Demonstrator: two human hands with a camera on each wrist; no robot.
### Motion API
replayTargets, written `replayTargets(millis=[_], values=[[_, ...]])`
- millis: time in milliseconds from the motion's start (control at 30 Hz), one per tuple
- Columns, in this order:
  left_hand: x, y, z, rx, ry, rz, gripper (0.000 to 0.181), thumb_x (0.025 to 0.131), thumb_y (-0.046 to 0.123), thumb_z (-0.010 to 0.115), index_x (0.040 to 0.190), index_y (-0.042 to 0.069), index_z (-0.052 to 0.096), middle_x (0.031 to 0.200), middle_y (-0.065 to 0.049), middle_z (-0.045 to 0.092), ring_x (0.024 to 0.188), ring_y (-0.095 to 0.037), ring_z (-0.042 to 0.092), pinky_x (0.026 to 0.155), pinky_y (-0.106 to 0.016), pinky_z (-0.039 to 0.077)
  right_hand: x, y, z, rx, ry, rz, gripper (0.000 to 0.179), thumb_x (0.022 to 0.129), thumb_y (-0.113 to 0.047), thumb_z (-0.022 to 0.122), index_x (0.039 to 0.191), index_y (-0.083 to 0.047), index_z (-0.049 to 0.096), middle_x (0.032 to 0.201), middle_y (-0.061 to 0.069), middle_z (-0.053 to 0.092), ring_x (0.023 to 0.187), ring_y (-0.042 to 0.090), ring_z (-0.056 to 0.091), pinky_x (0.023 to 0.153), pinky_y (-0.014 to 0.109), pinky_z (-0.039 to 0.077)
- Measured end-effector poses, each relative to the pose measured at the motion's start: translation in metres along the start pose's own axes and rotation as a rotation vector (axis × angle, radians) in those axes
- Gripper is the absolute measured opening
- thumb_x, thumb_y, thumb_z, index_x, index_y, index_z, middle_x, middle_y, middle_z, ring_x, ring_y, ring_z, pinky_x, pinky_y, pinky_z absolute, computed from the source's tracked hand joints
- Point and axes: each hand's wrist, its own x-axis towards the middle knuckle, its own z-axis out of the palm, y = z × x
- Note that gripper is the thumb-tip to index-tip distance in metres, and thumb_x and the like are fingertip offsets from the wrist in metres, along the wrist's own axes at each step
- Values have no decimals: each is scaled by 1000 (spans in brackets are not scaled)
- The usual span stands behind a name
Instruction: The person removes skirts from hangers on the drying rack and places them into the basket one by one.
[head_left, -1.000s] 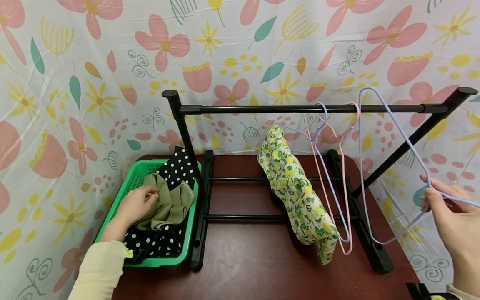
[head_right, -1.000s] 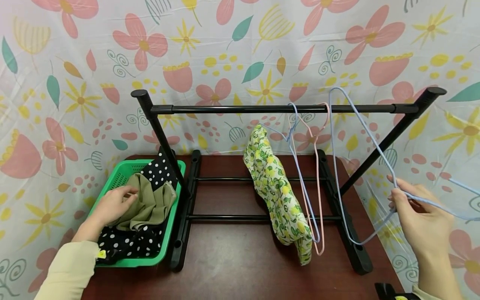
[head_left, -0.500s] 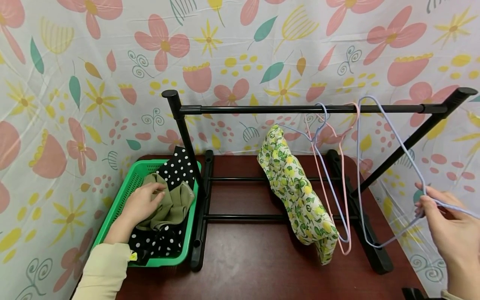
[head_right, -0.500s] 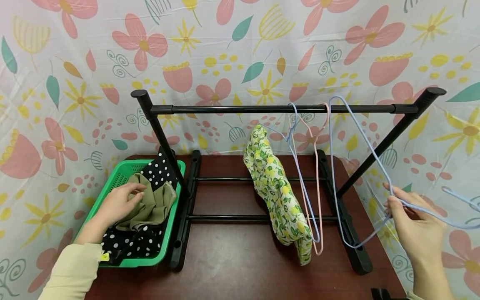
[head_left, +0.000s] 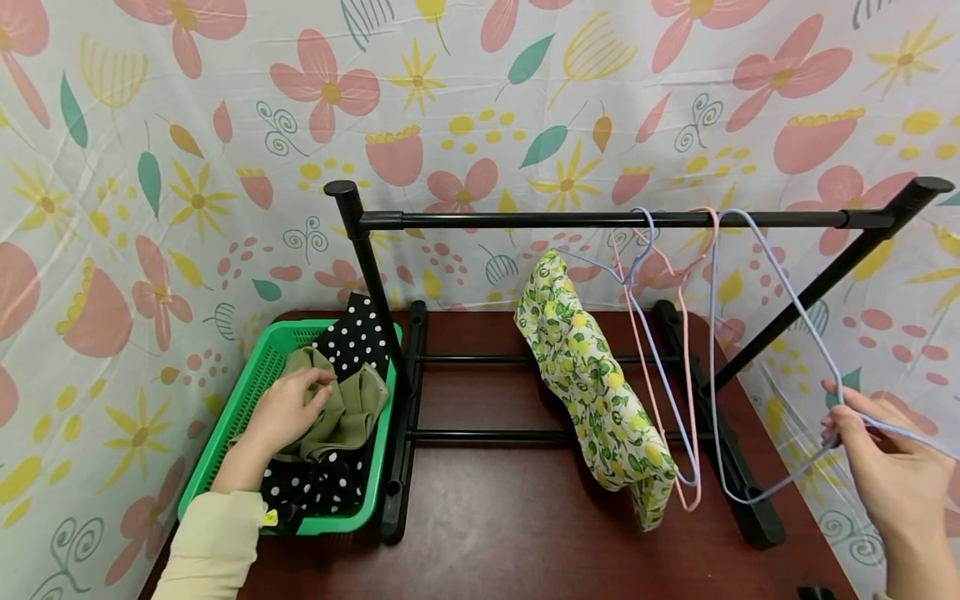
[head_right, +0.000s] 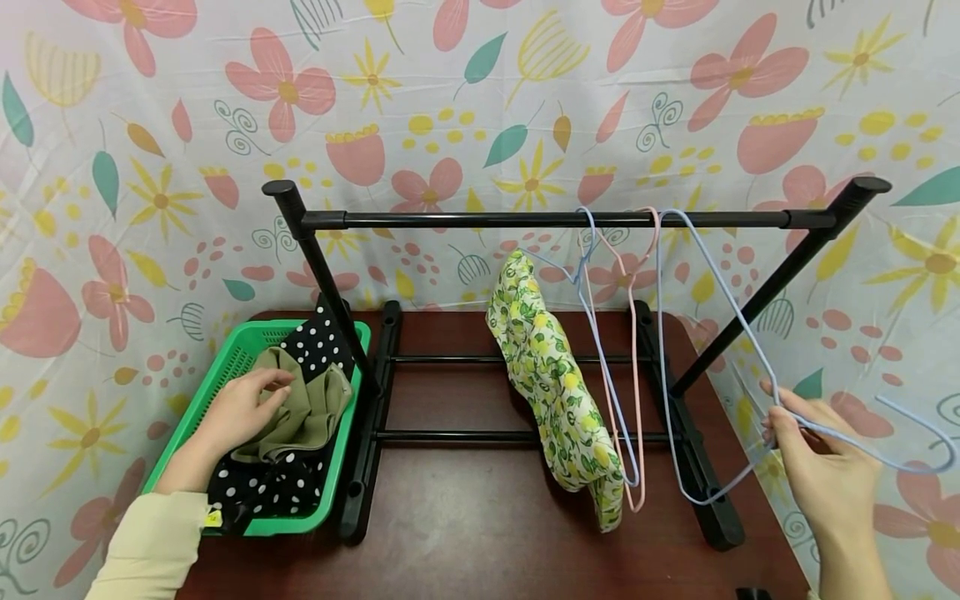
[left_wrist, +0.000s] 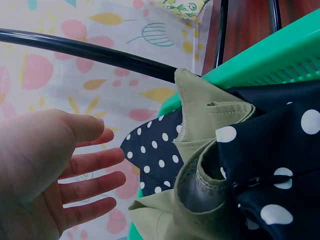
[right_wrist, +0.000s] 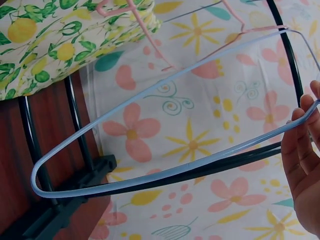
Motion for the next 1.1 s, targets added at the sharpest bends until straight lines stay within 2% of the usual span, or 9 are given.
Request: replayTargets(millis=[200,367,433,467,567,700,733,1000,1100], values=[[-2,-1,1,-13,12,9,22,92,17,55,112,9,63,105,-8,63,91,-27,60,72,-44,48,-2,1,-1,-11,0,9,28,79,28,46,107,30,48,99,15,68,66,13,62,61,14,51],[-3,-2,1,-19,18,8,23,93,17,55,113,9,63,106,-9,63,92,-28,60,73,-45,48,-5,-1,-2,-147,34,69,26,81,23,49,107,29,50,97,8,70,64,10,60,59,12,49],[-3,-2,1,-25,23,7,23,93,17,55,113,8,63,107,-9,63,92,-28,59,74,-46,48,-6,-1,-2,-174,33,81,26,81,23,49,107,29,50,95,6,70,63,10,60,59,12,49],[-3,-2,2,-28,27,6,23,93,18,55,113,9,63,107,-9,63,93,-28,60,74,-46,48,-7,1,-3,-147,22,75,26,81,24,49,106,29,49,94,7,70,63,10,60,59,12,49],[-4,-4,4,-38,42,8,23,93,19,54,113,10,63,107,-8,63,93,-28,60,74,-46,48,-7,0,-4,-286,5,94,26,81,23,49,107,28,51,89,0,69,61,8,59,59,11,49],[-5,-5,6,-51,66,14,21,93,16,55,111,10,63,107,-9,63,92,-27,60,74,-46,48,-6,-1,-4,-580,0,136,26,82,19,51,108,22,56,83,-10,65,60,2,57,59,8,47],[-5,-4,7,-54,70,15,21,93,16,55,111,10,63,106,-9,63,91,-27,60,74,-45,48,-6,-1,-4,-617,-1,136,27,83,19,52,109,20,57,84,-11,65,60,0,56,59,7,47],[-6,0,7,-65,87,4,22,94,19,53,111,10,63,106,-8,63,89,-25,59,71,-44,47,0,1,-2,-756,-11,78,27,82,14,58,108,12,62,82,-22,60,63,-10,55,62,1,43],[-6,2,8,-67,96,0,21,93,18,54,110,10,63,105,-8,63,90,-25,59,73,-45,47,5,0,-2,-768,-24,39,25,82,12,58,106,12,64,80,-25,58,63,-14,55,61,0,42]])
